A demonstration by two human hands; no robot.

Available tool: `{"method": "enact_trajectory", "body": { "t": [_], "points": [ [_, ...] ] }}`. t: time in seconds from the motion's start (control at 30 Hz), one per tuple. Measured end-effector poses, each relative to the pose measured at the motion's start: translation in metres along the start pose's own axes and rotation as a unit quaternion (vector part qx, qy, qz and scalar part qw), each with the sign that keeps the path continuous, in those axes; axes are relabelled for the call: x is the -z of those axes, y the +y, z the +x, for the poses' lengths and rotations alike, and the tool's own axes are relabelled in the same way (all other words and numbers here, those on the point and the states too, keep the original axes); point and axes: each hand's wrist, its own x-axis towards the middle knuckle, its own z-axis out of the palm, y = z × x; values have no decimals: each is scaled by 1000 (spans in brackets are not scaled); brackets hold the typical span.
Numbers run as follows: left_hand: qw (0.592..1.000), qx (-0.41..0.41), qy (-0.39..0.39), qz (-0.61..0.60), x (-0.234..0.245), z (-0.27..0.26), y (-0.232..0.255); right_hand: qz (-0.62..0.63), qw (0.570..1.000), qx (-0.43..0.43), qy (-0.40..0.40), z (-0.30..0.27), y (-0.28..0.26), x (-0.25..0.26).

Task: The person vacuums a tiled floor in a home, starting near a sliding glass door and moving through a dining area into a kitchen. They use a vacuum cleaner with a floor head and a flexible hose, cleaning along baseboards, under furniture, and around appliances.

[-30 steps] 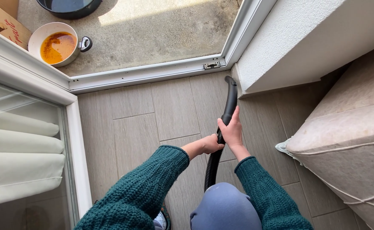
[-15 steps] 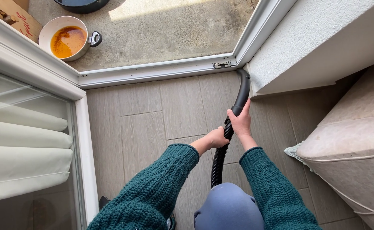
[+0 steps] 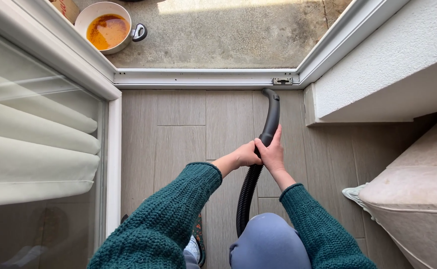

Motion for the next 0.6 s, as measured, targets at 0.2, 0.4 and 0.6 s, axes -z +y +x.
{"method": "enact_trajectory", "body": {
  "t": [0.2, 0.4, 0.6],
  "points": [
    [991, -38, 7, -130, 34, -56, -17, -11, 998, 29, -47, -18, -21, -35],
    [989, 6, 20, -149, 53, -57, -72, -22, 994, 68, -86, -37, -49, -73],
    [975, 15, 36, -218, 79, -78, -115, -29, 983, 115, -140, -45, -63, -119]
  ]
}}
